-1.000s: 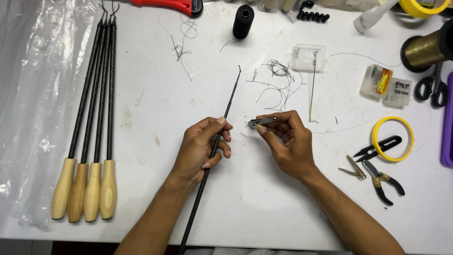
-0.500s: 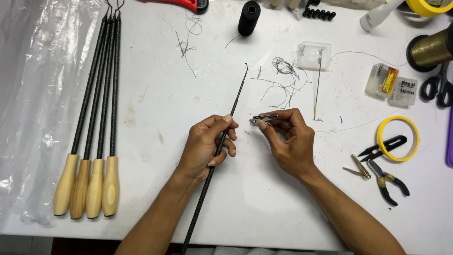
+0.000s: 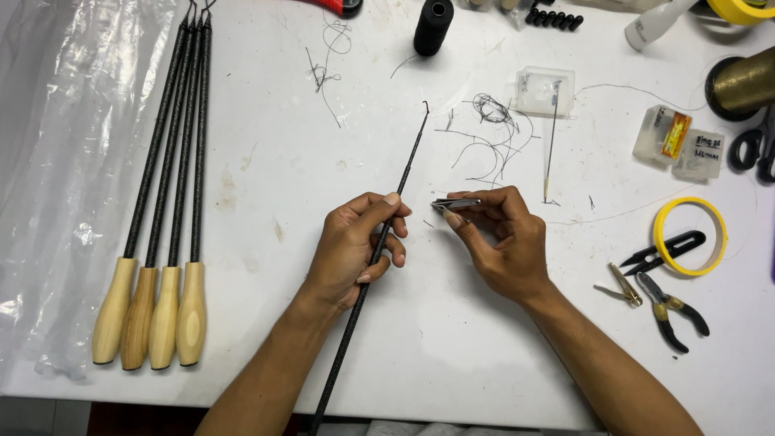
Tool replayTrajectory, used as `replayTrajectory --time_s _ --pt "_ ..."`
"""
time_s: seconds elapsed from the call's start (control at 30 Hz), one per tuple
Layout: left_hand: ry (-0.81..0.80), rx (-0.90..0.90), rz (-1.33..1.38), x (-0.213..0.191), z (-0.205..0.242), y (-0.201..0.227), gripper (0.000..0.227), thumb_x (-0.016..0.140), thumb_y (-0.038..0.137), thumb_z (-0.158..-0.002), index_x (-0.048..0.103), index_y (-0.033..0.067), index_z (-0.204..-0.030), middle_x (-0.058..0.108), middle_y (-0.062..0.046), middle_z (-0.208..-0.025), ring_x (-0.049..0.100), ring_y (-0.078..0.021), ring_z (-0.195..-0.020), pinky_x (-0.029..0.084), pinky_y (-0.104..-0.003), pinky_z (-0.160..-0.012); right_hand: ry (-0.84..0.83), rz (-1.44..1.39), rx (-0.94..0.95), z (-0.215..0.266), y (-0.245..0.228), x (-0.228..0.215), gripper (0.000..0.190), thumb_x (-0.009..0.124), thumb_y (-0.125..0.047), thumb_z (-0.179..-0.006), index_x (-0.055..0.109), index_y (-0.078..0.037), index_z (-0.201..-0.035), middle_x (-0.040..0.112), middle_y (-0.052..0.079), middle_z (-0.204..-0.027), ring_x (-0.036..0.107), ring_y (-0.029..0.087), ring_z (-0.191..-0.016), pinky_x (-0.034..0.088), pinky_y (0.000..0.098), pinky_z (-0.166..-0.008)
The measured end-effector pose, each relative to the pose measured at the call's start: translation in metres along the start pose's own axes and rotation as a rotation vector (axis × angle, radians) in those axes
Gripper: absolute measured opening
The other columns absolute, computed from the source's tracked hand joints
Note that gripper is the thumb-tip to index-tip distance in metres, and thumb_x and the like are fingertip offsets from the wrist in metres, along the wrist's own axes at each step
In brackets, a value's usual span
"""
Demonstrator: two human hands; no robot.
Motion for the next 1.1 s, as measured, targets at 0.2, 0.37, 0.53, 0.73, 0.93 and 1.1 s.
replayTrajectory --time_s 0.2,0.37,0.53,0.73,0.93,1.1 --pt "-0.006 0.011 -0.010 0.0002 -0.0001 0.0002 0.025 0.062 0.016 -0.101 0.064 -0.0076 -0.095 0.057 -0.018 -0.073 0.064 -0.0217 -0.044 0.030 -0.016 -0.021 -0.001 -0.043 -0.016 -0.0002 0.0044 0.0003 0.026 0.075 0.000 -0.092 0.057 0.007 -0.110 0.077 0.023 -0.108 0.077 0.029 -0.101 0.064 0.0343 -0.085" --pt "0.008 0.000 -0.014 0.0003 0.0001 -0.0008 0.025 0.063 0.017 -0.100 0.064 -0.0073 -0.094 0.057 -0.019 -0.073 0.064 -0.0219 -0.043 0.030 -0.016 -0.020 0.033 -0.084 0.014 0.0004 0.0074 0.0014 0.027 0.075 0.000 -0.093 0.056 0.007 -0.112 0.076 0.022 -0.109 0.077 0.028 -0.101 0.064 0.0345 -0.087" --pt "0.007 0.004 -0.020 0.0012 0.0022 0.0023 0.025 0.062 0.016 -0.101 0.064 -0.0078 -0.095 0.057 -0.018 -0.073 0.063 -0.0209 -0.043 0.030 -0.016 -0.021 0.007 -0.054 0.001 -0.0010 0.0030 0.0023 0.026 0.075 -0.001 -0.093 0.057 0.007 -0.110 0.077 0.022 -0.106 0.077 0.029 -0.101 0.064 0.0352 -0.087" --pt "0.003 0.005 -0.025 0.0020 0.0020 0.0021 0.025 0.062 0.016 -0.101 0.064 -0.0081 -0.095 0.057 -0.019 -0.073 0.063 -0.0208 -0.043 0.031 -0.016 -0.020 0.025 -0.033 0.005 -0.0011 0.0037 0.0018 0.025 0.075 -0.001 -0.094 0.057 0.008 -0.110 0.076 0.023 -0.108 0.077 0.030 -0.102 0.064 0.0363 -0.088" --pt "0.003 0.012 -0.024 0.0020 0.0025 0.0015 0.025 0.062 0.016 -0.101 0.064 -0.0082 -0.095 0.057 -0.019 -0.073 0.063 -0.0206 -0.042 0.031 -0.016 -0.021 0.044 -0.054 0.015 -0.0003 0.0078 0.0029 0.027 0.075 -0.002 -0.094 0.056 0.007 -0.111 0.076 0.022 -0.108 0.077 0.028 -0.101 0.064 0.0342 -0.087" --pt "0.003 0.009 -0.021 0.0030 0.0036 0.0017 0.024 0.062 0.015 -0.100 0.064 -0.0081 -0.095 0.057 -0.018 -0.073 0.063 -0.0202 -0.042 0.031 -0.016 -0.021 0.033 -0.010 -0.001 -0.0002 0.0002 0.0052 0.027 0.076 -0.001 -0.093 0.056 0.007 -0.110 0.076 0.023 -0.107 0.077 0.030 -0.099 0.064 0.0361 -0.085"
Point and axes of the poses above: each hand's wrist, its own z-axis away from the middle knuckle, its own x-axis out of the palm, y = z × x, the point moved 1 cm from there along -z, towards the middle knuckle
